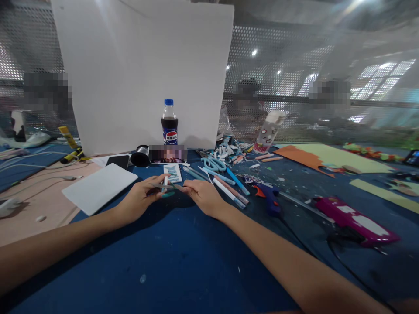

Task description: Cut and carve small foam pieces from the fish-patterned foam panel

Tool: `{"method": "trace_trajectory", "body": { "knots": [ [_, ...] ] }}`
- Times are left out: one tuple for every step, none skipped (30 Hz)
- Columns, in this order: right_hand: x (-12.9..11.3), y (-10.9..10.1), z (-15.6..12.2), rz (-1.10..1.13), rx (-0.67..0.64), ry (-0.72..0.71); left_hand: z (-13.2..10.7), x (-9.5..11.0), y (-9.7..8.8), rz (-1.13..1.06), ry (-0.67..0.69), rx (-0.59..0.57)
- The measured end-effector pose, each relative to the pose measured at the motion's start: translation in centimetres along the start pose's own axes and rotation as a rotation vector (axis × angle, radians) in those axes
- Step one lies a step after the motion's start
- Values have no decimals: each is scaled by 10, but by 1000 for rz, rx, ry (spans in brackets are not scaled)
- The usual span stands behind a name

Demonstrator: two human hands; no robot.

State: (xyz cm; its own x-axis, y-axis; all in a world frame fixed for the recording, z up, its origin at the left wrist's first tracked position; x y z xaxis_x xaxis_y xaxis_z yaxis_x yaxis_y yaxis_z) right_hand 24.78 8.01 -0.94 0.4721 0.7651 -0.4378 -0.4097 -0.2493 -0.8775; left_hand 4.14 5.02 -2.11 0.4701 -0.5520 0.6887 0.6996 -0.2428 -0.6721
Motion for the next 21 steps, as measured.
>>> {"method": "trace_trajectory", "body": {
  "knots": [
    [0,0,0,1,-2,-3,0,0,0,6,-4,-6],
    [0,0,0,1,-8,-4,0,1,0,13,-5,-9],
    [0,0,0,-1,-12,-3,0,1,0,19,-8,-15],
    [1,1,0,-5,-15,0,0,1,0,24,-8,-19],
    [1,1,0,-9,-15,2,0,1,0,27,-8,-23],
    [1,1,0,-11,-12,1,0,1,0,25,-7,-27],
    [1,1,0,-13,-9,-1,0,1,0,18,-5,-26],
    [1,1,0,-13,-6,-3,0,1,0,7,-2,-24],
    [1,1,0,-13,-4,-4,0,1,0,-7,3,-23],
    [0,1,0,-12,-3,-4,0,1,0,-24,9,-20],
    [0,1,0,-12,-1,-3,0,1,1,-43,13,-20],
    [-1,1,0,-12,0,-2,0,0,1,-64,17,-20],
    [-1,1,0,-11,3,-1,0,0,1,-85,17,-22],
    [-2,1,0,-8,7,-2,0,0,2,-105,14,-25],
    [-3,0,0,-4,10,-4,0,0,2,-122,9,-23],
    [-3,0,0,1,16,-7,0,-1,2,-135,5,-20],
    [-4,0,0,5,19,-8,0,-2,2,-141,0,-13],
    [-4,0,0,6,23,-8,-1,-2,3,-140,-2,-5],
    [-4,-1,0,5,24,-7,-1,-3,3,-135,-1,2],
    [-4,-1,0,1,23,-6,-1,-3,3,-127,5,9],
    [-4,-1,0,-5,20,-4,-1,-3,2,-118,11,12]
  ]
}}
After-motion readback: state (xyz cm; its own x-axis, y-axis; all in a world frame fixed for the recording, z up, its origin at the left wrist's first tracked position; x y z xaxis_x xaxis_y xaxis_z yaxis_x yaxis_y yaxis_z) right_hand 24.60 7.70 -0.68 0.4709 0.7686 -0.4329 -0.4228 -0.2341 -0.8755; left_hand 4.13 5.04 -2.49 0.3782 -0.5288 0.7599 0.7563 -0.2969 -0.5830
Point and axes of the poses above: each hand's wrist, its own z-axis towards the middle knuckle, its own y-axis out of the palm, x = y × z, the point moved 1 cm from there along z, towards the middle knuckle, and after that the axes turned 14 degrees about -x, right-handed, at the moved point
